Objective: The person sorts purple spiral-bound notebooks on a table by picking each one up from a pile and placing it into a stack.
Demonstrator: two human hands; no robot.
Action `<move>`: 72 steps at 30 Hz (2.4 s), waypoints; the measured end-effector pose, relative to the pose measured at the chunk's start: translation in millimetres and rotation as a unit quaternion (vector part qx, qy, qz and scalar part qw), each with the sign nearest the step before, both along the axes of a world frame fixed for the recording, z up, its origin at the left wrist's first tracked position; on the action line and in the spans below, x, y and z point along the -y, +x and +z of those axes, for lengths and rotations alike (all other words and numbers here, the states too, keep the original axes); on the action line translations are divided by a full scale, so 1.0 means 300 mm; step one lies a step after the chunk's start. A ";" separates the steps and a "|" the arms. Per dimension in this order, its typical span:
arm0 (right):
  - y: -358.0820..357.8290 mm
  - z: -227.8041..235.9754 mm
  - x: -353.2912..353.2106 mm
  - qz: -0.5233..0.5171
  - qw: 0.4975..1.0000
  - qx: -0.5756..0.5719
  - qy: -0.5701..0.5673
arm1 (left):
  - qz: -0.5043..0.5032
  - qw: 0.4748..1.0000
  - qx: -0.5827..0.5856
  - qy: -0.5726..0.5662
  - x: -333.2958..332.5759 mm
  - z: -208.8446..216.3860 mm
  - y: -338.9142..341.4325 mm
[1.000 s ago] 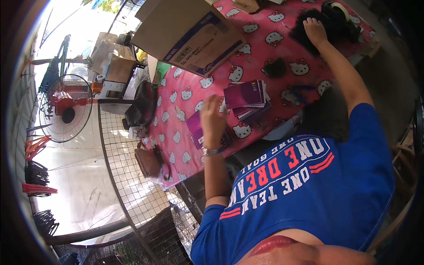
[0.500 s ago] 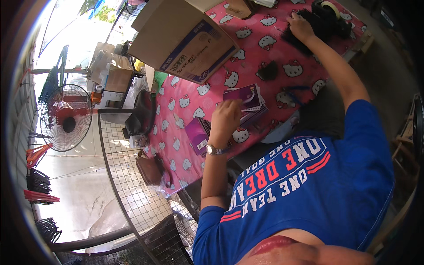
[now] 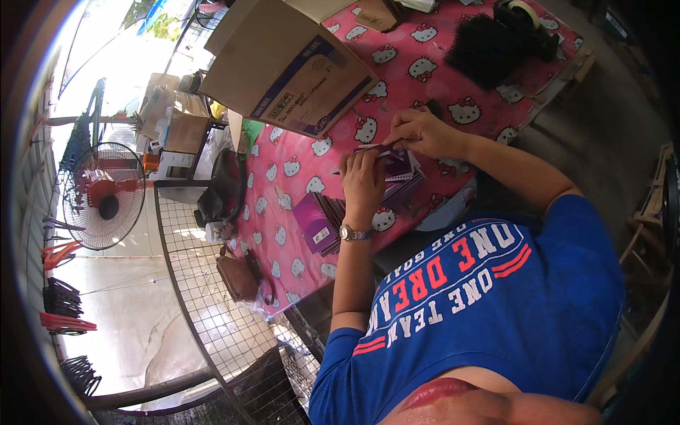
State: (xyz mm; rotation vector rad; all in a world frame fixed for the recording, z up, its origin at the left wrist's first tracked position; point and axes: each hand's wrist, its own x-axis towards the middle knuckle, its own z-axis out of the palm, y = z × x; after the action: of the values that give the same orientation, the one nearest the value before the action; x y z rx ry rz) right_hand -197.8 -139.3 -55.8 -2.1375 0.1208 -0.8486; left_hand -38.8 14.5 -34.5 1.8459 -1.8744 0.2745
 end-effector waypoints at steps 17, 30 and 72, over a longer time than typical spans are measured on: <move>0.017 -0.004 -0.002 0.071 0.992 -0.051 0.095 | 0.050 0.998 0.022 0.011 0.025 -0.016 -0.058; 0.068 -0.182 0.144 -0.091 0.954 -0.213 0.193 | 0.031 0.999 0.005 0.034 0.016 -0.006 -0.059; 0.175 0.053 0.239 0.284 0.878 -0.367 0.114 | 0.026 0.960 -0.274 0.057 0.020 -0.023 0.088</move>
State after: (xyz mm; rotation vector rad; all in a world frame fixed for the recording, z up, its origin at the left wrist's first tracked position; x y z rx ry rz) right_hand -145.4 -211.0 -40.0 -1.9929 -0.0270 0.3268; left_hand -12.4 8.4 -41.5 1.8071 -1.4782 -0.3091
